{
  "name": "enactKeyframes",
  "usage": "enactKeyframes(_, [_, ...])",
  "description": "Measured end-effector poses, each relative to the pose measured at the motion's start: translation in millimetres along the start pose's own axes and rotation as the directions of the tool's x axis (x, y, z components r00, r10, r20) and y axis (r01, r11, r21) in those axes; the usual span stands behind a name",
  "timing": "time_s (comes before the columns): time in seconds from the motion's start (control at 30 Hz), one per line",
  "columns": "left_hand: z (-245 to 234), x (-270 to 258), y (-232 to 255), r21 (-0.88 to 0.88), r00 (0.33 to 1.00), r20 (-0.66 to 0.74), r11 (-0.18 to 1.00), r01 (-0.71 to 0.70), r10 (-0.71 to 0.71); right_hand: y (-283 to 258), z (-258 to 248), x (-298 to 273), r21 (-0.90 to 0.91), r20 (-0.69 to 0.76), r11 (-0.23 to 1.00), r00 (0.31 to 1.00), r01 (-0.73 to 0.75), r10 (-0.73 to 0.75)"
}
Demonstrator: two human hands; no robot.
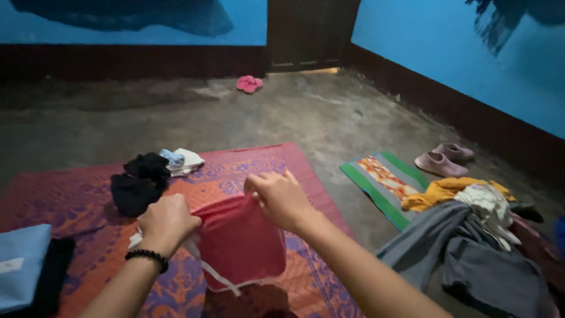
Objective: The person folds items of clothing including underwear and shorts by hand on a mat on the floor and places them into a stack.
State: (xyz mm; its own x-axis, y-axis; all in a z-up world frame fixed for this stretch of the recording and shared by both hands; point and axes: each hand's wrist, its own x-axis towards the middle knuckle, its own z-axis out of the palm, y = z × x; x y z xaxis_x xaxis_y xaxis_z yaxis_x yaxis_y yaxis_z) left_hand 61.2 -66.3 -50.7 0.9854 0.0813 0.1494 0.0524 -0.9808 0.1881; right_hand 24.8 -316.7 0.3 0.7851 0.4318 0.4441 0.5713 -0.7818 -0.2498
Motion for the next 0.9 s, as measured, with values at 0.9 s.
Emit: enactKeyframes(0.9, [-80.9, -8.7, 32.4, -0.865, 0.677, 0.431, 0.486, 0.124, 0.597, 18.0, -12.6, 12.1, 0.535, -0.142, 0.844, 0.989, 0.035, 0.05])
